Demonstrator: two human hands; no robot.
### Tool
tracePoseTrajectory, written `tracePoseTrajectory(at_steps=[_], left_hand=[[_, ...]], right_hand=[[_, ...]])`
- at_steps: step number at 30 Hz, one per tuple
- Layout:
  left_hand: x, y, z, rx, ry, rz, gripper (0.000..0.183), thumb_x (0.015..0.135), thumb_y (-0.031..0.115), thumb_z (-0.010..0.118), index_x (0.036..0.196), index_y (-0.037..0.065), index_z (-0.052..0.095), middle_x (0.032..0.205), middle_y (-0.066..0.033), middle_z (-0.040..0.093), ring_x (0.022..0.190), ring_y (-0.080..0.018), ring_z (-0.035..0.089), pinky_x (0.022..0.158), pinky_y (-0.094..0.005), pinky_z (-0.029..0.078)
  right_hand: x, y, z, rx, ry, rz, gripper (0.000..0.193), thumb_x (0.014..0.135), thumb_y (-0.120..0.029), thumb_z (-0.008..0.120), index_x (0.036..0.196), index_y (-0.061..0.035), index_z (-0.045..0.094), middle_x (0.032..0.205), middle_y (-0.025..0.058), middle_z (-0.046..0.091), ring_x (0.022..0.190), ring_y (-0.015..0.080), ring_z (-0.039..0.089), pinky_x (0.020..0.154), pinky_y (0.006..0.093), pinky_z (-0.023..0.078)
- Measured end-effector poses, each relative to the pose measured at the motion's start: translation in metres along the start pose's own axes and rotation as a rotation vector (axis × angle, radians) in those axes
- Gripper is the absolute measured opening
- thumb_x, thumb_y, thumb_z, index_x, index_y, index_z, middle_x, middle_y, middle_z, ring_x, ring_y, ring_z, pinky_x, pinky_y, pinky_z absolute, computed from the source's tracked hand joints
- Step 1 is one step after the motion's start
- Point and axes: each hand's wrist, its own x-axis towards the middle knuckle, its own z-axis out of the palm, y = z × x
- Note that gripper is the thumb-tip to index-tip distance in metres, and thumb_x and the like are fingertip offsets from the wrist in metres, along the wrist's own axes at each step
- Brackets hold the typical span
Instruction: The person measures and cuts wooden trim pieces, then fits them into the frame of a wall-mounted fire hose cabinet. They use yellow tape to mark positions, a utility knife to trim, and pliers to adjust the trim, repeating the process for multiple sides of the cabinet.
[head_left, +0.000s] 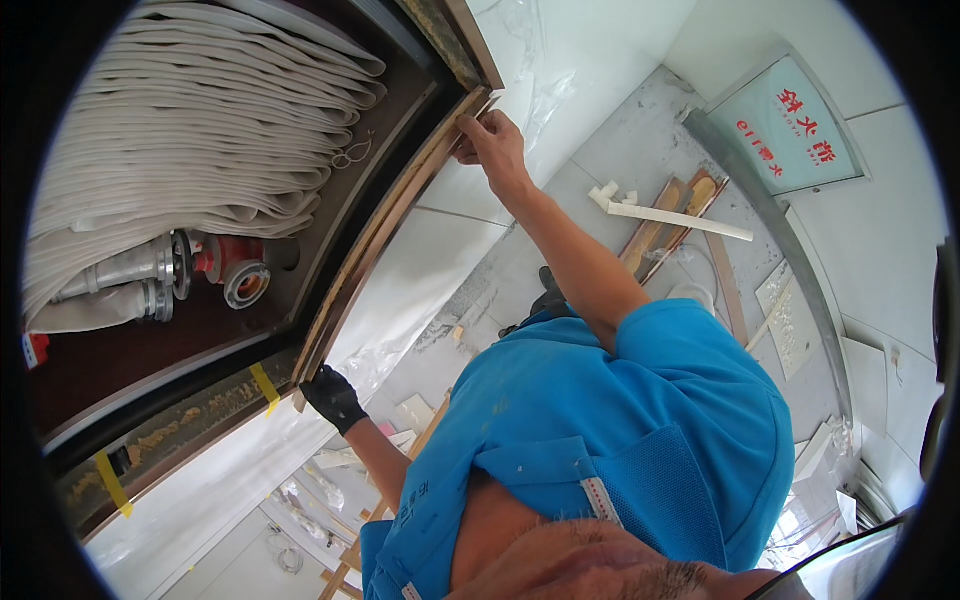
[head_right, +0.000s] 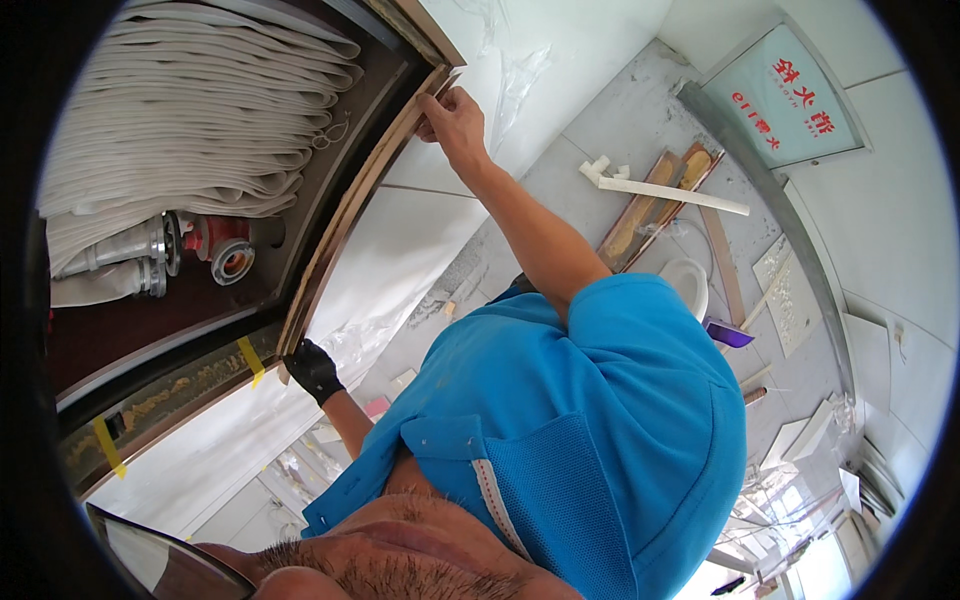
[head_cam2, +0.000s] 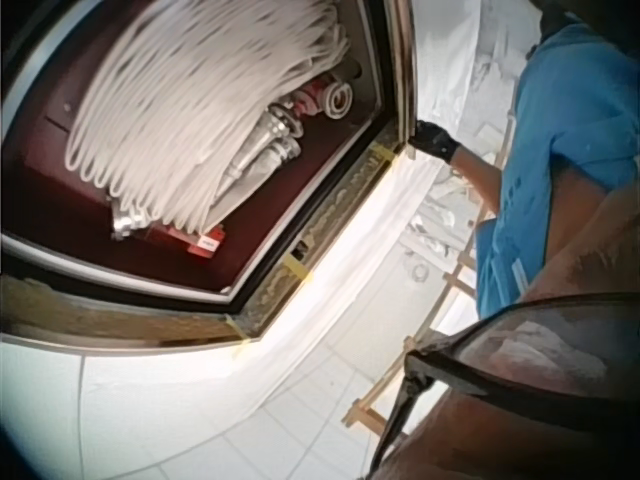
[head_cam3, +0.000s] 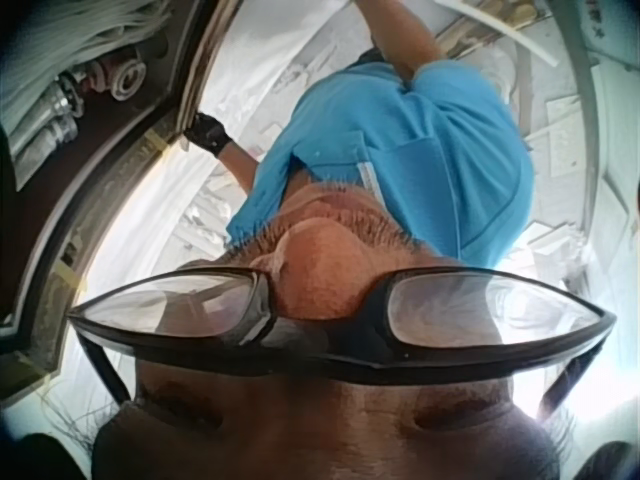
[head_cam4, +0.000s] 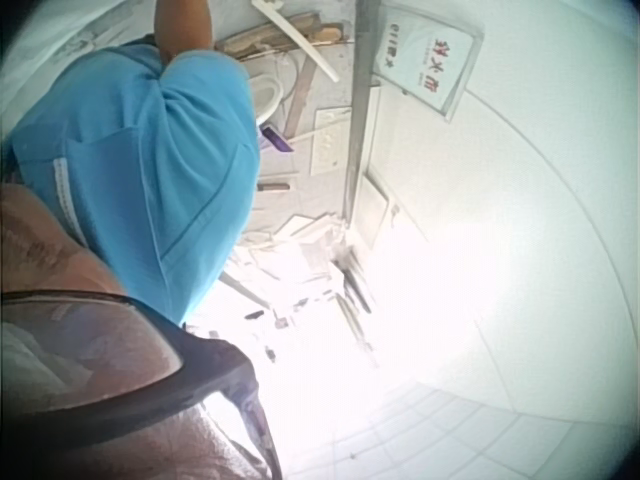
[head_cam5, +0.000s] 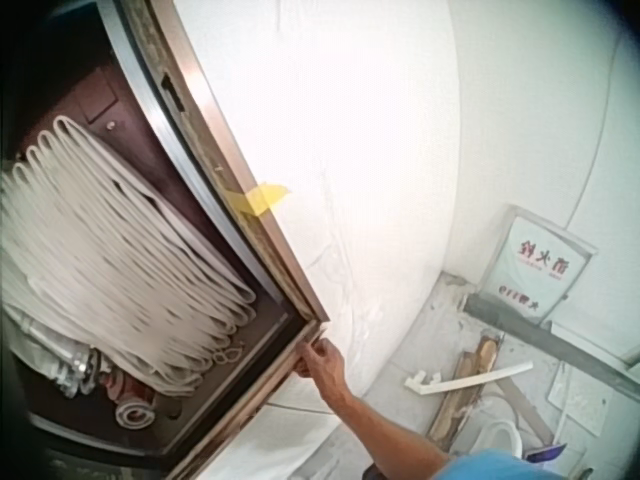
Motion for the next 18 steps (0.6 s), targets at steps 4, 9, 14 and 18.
tracePoseTrajectory(at_steps=[4,9,14,18], left_hand=[[-0.029,-0.001,-0.026,0.036,-0.083,0.011,0.034,0.103,0.04,0.051,0.102,0.009,0.066,0.086,-0.0049,0.07,0.078,-0.0201,0.063,0.066,-0.0271,0.052],[-0.061,0.0,-0.042,-0.234,-0.202,-0.061,0.038,0.101,0.042,0.053,0.092,0.008,0.067,0.077,-0.0049,0.066,0.082,-0.0224,0.063,0.076,-0.0335,0.052],[-0.113,-0.005,0.053,-0.306,-0.392,0.042,0.033,0.098,0.041,0.058,0.1,0.011,0.07,0.091,-0.0042,0.073,0.091,-0.0227,0.066,0.082,-0.0413,0.052],[-0.134,-0.019,0.181,-0.009,-0.415,0.197,0.024,0.099,0.035,0.059,0.101,0.012,0.067,0.095,-0.0073,0.07,0.096,-0.0237,0.065,0.088,-0.0466,0.049]], right_hand=[[-0.021,-0.002,-0.009,0.07,0.0,-0.053,0.029,0.092,-0.025,0.069,0.091,-0.0009,0.053,0.081,0.0097,0.064,0.073,0.0176,0.069,0.065,0.0308,0.06],[-0.057,-0.03,-0.035,0.216,-0.135,-0.052,0.023,0.097,-0.024,0.062,0.104,-0.0028,0.056,0.087,0.0097,0.065,0.077,0.0178,0.07,0.067,0.0317,0.062],[-0.012,-0.054,-0.126,0.284,-0.223,-0.175,0.025,0.104,-0.03,0.049,0.114,-0.0082,0.058,0.101,0.0064,0.065,0.097,0.019,0.064,0.081,0.0404,0.058],[0.009,-0.07,-0.182,0.587,-0.452,-0.164,0.028,0.1,-0.025,0.053,0.115,-0.0055,0.066,0.115,0.0076,0.068,0.11,0.0219,0.062,0.095,0.041,0.049]])
